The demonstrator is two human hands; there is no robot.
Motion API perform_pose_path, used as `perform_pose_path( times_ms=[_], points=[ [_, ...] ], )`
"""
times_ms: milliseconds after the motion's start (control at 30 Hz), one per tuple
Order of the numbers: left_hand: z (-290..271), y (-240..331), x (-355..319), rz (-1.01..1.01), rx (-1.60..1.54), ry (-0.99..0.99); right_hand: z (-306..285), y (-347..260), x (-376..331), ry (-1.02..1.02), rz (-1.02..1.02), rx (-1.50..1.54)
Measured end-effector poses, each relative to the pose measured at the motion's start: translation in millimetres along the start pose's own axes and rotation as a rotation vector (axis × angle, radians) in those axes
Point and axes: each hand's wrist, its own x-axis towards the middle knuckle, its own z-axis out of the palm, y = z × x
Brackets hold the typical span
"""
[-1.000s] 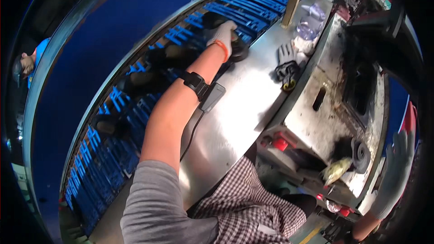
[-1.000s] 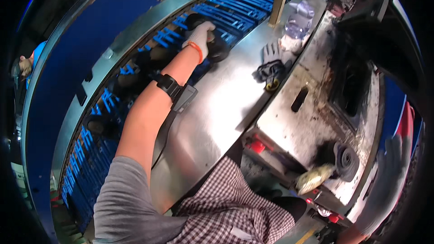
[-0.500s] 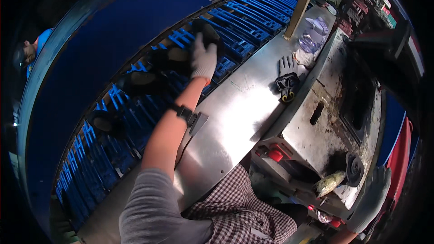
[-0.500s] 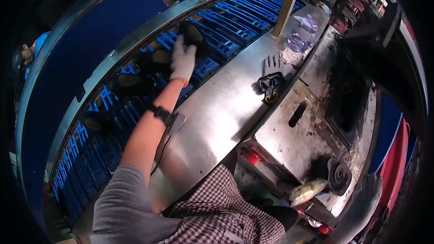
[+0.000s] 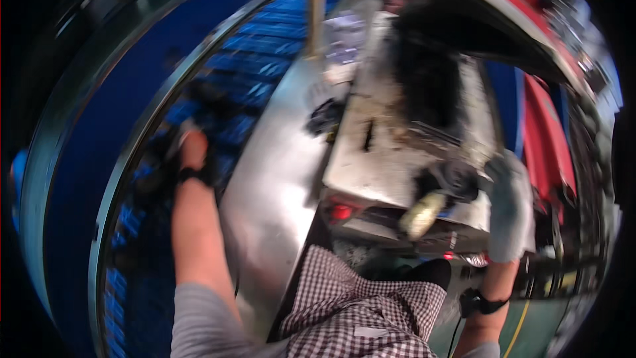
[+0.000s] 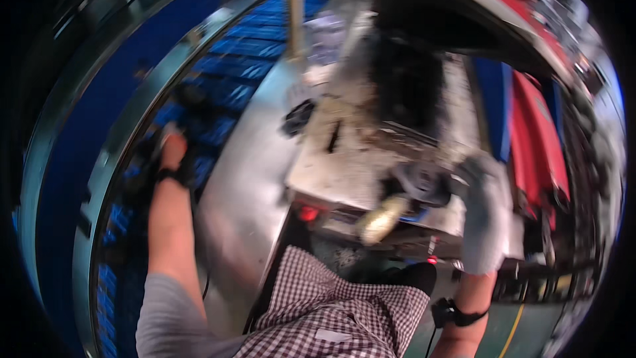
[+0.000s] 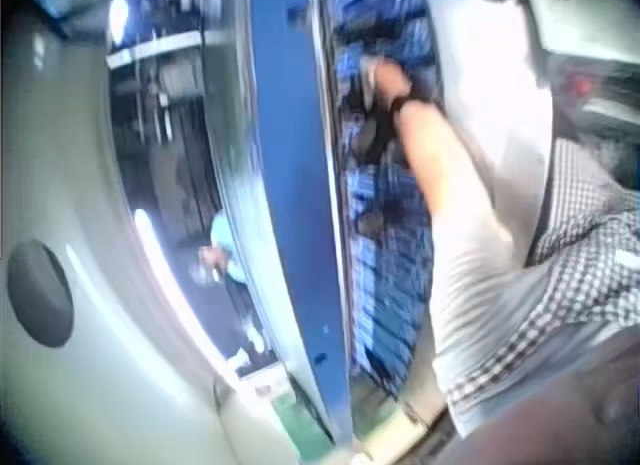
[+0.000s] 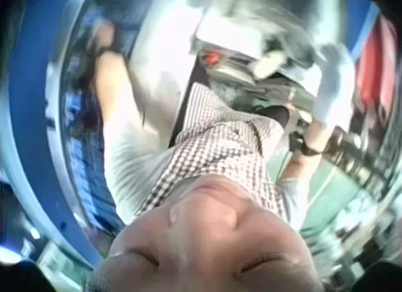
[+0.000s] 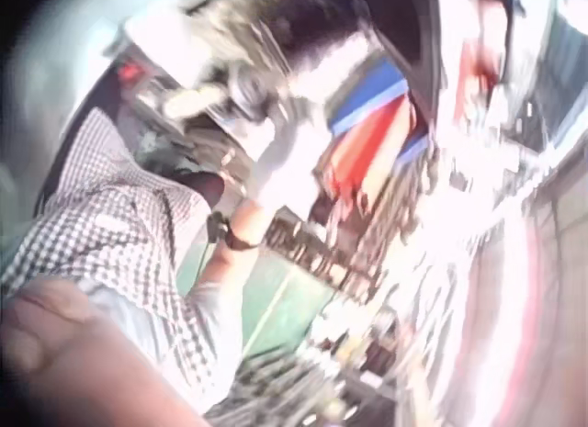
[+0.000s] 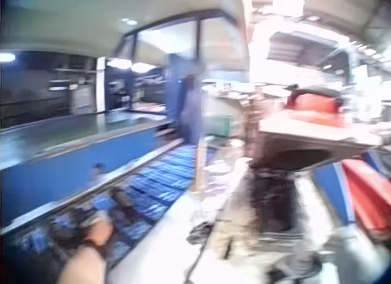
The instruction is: Press shoe soles onto the shoe upper using a pneumatic press machine.
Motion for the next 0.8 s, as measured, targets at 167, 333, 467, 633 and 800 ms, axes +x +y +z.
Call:
perform_pose_path(
  times_ms=[167, 333, 467, 633, 800],
  points=[
    [-31, -47, -9, 0.95, 1.302, 0.175, -10, -18, -14, 0.017, 0.065, 0.054],
    [-137, -64, -65, 1.188, 2.595, 0.12, 2, -41, -15, -0.061, 0.022, 0.04],
    [-277, -99, -91, 0.697, 2.687, -0.059, 36, -64, -7, -0.29, 0.081, -0.032],
    [-411, -133, -74, 0.024, 2.514, 0.203, 88, -44, 24, -0.659, 0.038, -0.132],
    [-530, -139, -34, -0.203, 2.455, 0.463, 96, -49, 40, -0.659, 0.4, 0.005]
  ],
)
